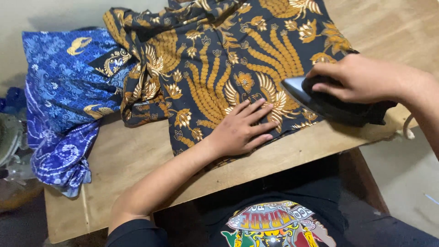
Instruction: Ironing and arranging a batik shirt on a wooden table.
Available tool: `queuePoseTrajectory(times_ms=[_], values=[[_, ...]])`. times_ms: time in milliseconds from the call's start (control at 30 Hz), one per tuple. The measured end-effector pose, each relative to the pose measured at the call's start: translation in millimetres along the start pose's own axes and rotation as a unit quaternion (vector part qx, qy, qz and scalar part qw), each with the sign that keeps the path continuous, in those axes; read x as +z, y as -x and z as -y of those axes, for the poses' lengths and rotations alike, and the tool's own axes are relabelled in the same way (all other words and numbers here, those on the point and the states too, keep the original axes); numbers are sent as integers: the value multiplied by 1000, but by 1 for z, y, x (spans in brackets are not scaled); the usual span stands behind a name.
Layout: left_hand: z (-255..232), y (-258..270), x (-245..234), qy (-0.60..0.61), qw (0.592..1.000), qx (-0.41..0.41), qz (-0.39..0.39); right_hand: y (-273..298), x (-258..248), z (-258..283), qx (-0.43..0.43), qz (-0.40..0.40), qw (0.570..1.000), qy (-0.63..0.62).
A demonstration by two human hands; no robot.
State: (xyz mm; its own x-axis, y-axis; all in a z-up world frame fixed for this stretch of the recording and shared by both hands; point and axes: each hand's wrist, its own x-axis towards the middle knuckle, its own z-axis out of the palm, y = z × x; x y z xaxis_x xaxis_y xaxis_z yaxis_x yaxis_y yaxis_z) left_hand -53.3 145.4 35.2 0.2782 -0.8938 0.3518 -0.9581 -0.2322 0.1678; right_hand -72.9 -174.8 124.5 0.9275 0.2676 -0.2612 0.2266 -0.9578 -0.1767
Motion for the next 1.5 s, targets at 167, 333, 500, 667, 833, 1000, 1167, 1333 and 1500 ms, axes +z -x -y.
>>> queuePoseTrajectory(times_ms=[167,333,500,667,833,1000,1167,1333,1500], values=[[-3,-3,-9,33,998,4,-60,-6,-1,18,-72,29,996,34],[-3,-7,-23,76,992,13,-101,-11,14,15,-115,22,988,104],[1,-6,-16,83,994,6,-72,-8,28,9,-96,-5,977,188],[-6,-14,-28,107,992,-10,-73,-2,23,3,-115,-24,970,213],[-6,-13,-21,81,995,-21,-52,3,30,-26,-85,-47,960,261],[-5,-9,-17,72,996,-21,-50,9,33,-23,-59,-76,932,350],[-5,-9,-18,74,996,-17,-56,14,37,-6,11,-79,950,303],[-5,-10,-23,75,995,-5,-71,11,43,0,-49,-127,951,279],[-5,-13,-24,79,992,-23,-98,13,36,16,-148,-126,956,218]])
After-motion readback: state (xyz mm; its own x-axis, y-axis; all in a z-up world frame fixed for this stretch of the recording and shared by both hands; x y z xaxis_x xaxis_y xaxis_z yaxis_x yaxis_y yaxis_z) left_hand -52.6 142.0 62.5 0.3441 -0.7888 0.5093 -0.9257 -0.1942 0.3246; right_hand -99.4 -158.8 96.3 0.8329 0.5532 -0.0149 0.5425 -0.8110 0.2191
